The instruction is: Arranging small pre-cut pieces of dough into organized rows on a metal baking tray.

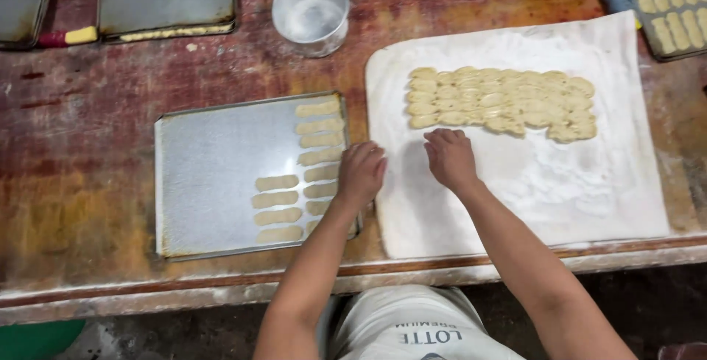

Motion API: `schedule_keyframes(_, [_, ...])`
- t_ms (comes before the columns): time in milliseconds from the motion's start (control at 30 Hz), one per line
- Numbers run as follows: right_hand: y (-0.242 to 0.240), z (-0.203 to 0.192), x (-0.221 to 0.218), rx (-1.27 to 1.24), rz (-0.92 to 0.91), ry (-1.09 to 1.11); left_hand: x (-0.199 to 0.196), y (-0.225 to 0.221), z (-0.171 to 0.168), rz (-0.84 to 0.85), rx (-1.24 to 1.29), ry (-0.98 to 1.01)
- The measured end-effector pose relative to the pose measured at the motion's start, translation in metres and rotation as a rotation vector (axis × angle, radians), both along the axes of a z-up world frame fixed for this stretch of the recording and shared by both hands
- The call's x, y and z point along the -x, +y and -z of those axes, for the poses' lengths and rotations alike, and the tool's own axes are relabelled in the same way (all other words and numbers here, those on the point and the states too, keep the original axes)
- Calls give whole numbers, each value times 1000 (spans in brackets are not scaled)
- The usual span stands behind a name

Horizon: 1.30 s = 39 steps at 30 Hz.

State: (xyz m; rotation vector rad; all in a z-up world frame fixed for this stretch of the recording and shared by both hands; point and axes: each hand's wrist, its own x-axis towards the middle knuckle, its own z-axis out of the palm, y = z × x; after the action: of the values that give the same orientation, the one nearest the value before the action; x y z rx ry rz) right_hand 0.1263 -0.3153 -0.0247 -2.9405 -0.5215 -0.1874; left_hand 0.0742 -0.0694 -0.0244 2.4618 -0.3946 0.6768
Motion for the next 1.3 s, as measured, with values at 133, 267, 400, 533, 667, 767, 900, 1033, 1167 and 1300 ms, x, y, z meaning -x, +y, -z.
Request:
schedule_keyframes(133, [-17, -6, -44, -25, -81, -84, -56, -71, -3, 34, -37, 15])
schedule_keyframes(267, [-14, -2, -54, 46, -140, -60, -75, -84, 6, -73, -213, 112])
schedule_keyframes(400, [-12, -6, -49, -43, -136, -59, -70, -78, -5, -61, -215, 156])
schedule_keyframes(533, [10, -27, -37, -47, -170, 8, -52, -50, -20, -18, -84, 235])
schedule_keyframes(667, [83, -57, -15, -364, -141, 444, -17, 25, -14, -34, 520, 517])
schedule_keyframes(767, [162, -69, 0, -525, -121, 601, 8, 96, -27, -130, 742, 667])
schedule_keyframes(900, [272, -79, 25, -490, -154, 593, 37, 195, -37, -271, 628, 682])
schedule_keyframes(1033, [317, -14, 27, -236, -275, 366, 40, 251, -6, -233, 176, 550])
schedule_keyframes(1167, [320, -24, 42, -69, -237, 123, 43, 267, -7, -179, 125, 457])
schedule_keyframes(1300, [323, -10, 51, -22, -253, 30, 38, 266, 0, -132, 101, 346])
